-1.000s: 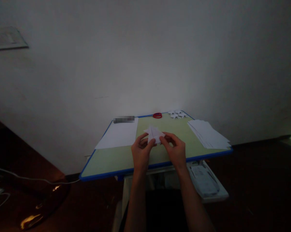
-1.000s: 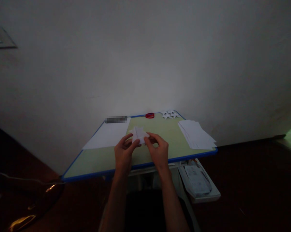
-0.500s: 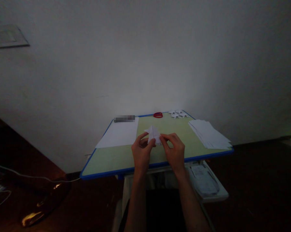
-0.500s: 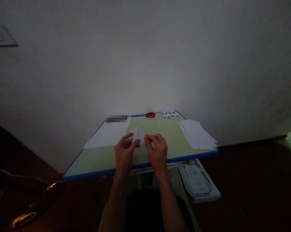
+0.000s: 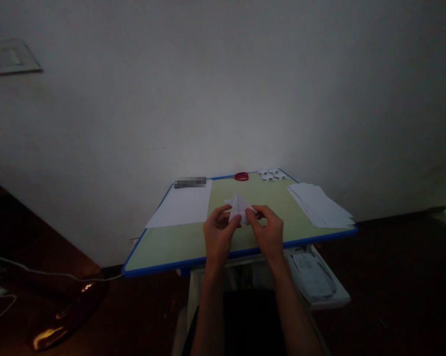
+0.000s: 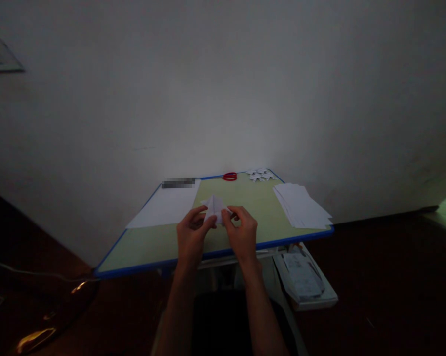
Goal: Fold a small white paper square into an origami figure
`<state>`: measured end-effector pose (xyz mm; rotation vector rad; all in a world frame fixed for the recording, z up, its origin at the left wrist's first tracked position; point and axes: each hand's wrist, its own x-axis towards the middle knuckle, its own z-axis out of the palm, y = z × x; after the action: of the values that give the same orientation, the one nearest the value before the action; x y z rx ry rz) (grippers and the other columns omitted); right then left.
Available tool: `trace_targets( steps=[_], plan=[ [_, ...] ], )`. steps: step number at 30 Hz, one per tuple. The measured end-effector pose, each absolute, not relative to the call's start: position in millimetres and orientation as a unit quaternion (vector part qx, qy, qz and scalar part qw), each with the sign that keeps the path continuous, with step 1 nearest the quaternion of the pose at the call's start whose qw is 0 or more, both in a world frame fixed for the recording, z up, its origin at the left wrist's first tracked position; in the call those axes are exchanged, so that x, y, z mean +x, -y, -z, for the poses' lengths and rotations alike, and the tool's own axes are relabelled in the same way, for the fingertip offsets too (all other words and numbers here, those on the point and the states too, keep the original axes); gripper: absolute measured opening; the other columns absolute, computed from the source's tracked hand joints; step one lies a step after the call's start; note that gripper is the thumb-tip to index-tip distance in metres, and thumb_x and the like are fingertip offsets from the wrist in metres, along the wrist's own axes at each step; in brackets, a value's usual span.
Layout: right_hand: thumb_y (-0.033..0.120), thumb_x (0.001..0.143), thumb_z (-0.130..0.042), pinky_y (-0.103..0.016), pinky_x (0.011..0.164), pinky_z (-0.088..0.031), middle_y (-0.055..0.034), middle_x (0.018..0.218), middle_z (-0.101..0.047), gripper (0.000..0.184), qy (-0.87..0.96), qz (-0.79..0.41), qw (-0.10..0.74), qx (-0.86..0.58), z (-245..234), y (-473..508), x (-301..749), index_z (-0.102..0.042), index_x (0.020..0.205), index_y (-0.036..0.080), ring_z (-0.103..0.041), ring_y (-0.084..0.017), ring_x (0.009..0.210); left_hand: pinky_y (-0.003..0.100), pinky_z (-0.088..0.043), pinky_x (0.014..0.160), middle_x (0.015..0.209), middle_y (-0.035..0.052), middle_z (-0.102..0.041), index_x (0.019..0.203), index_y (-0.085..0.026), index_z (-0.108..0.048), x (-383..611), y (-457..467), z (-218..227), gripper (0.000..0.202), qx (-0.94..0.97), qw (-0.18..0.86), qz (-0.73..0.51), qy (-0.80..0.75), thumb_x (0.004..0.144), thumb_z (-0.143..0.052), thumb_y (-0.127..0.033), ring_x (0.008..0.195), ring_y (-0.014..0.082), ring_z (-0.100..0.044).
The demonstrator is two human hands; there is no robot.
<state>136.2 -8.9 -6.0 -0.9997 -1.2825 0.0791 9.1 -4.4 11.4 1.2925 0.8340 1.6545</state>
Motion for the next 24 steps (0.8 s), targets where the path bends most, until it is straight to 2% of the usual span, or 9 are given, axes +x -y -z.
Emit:
trace_targets(
  steps=[3,7,11,14,18,21,24],
  plan=[
    [0.031,0.097,-0.061,-0.03,0.068,-0.05,-0.0031,0.08,-0.073,0.018,0.579,-0.019,0.675,-0.457,8.0,8.0,136.1,-0.074,0.093,0.019,-0.064,-0.018,0.068,0.025,-0.056,0.062,0.072,0.0009,-0.076,0.101,-0.015,-0.07,9.5,3.6,-10.8,0.037,0.515,0.432,-0.661,-0.332,0.07,-0.086,-0.025,0.058,0.0138,-0.069],
    [0.027,0.101,-0.056,-0.033,0.077,-0.053,-0.0077,0.096,-0.077,0.023,0.605,-0.013,0.664,-0.44,13.1,6.1,136.8,-0.076,0.107,0.018,-0.071,-0.021,0.082,0.025,-0.055,0.064,0.071,0.0009,-0.076,0.101,-0.015,-0.07,9.6,1.5,-8.7,0.037,0.502,0.429,-0.669,-0.341,0.069,-0.086,-0.025,0.06,0.0142,-0.07],
    [0.023,0.102,-0.055,-0.037,0.084,-0.053,-0.0067,0.105,-0.076,0.029,0.628,-0.015,0.659,-0.413,17.8,3.7,137.6,-0.073,0.125,0.026,-0.07,-0.022,0.091,0.025,-0.055,0.064,0.071,0.0014,-0.076,0.101,-0.014,-0.069,9.3,-0.7,-7.1,0.038,0.489,0.423,-0.678,-0.35,0.069,-0.086,-0.025,0.061,0.0145,-0.071],
    [0.022,0.102,-0.056,-0.038,0.086,-0.053,-0.0068,0.106,-0.072,0.032,0.641,-0.018,0.661,-0.389,15.0,4.6,135.7,-0.071,0.129,0.03,-0.066,-0.022,0.095,0.026,-0.057,0.064,0.073,0.0026,-0.077,0.102,-0.014,-0.069,9.2,-1.7,-6.7,0.039,0.474,0.425,-0.687,-0.352,0.069,-0.087,-0.026,0.061,0.0159,-0.072],
    [0.028,0.1,-0.06,-0.036,0.084,-0.053,-0.0066,0.107,-0.064,0.029,0.643,-0.049,0.668,-0.371,5.1,9.6,132.9,-0.072,0.126,0.032,-0.062,-0.02,0.091,0.026,-0.057,0.066,0.076,0.0023,-0.078,0.103,-0.015,-0.069,8.7,-1.9,-5.9,0.04,0.46,0.42,-0.704,-0.341,0.07,-0.087,-0.026,0.064,0.0155,-0.073],
    [0.03,0.1,-0.059,-0.034,0.081,-0.052,-0.005,0.101,-0.062,0.024,0.619,-0.12,0.684,-0.367,0.8,12.2,135.4,-0.076,0.118,0.031,-0.062,-0.019,0.09,0.025,-0.058,0.067,0.077,0.0023,-0.078,0.104,-0.015,-0.069,8.6,-1.1,-5.4,0.039,0.476,0.42,-0.697,-0.333,0.072,-0.087,-0.026,0.064,0.0152,-0.073],
    [0.031,0.095,-0.067,-0.032,0.077,-0.051,-0.0043,0.101,-0.063,0.017,0.582,-0.201,0.707,-0.347,0.3,12.5,140.1,-0.078,0.107,0.028,-0.061,-0.019,0.09,0.027,-0.059,0.068,0.079,0.0035,-0.079,0.105,-0.015,-0.069,9.2,0.3,-6.3,0.039,0.491,0.43,-0.688,-0.316,0.072,-0.087,-0.027,0.066,0.0165,-0.074]
  ],
)
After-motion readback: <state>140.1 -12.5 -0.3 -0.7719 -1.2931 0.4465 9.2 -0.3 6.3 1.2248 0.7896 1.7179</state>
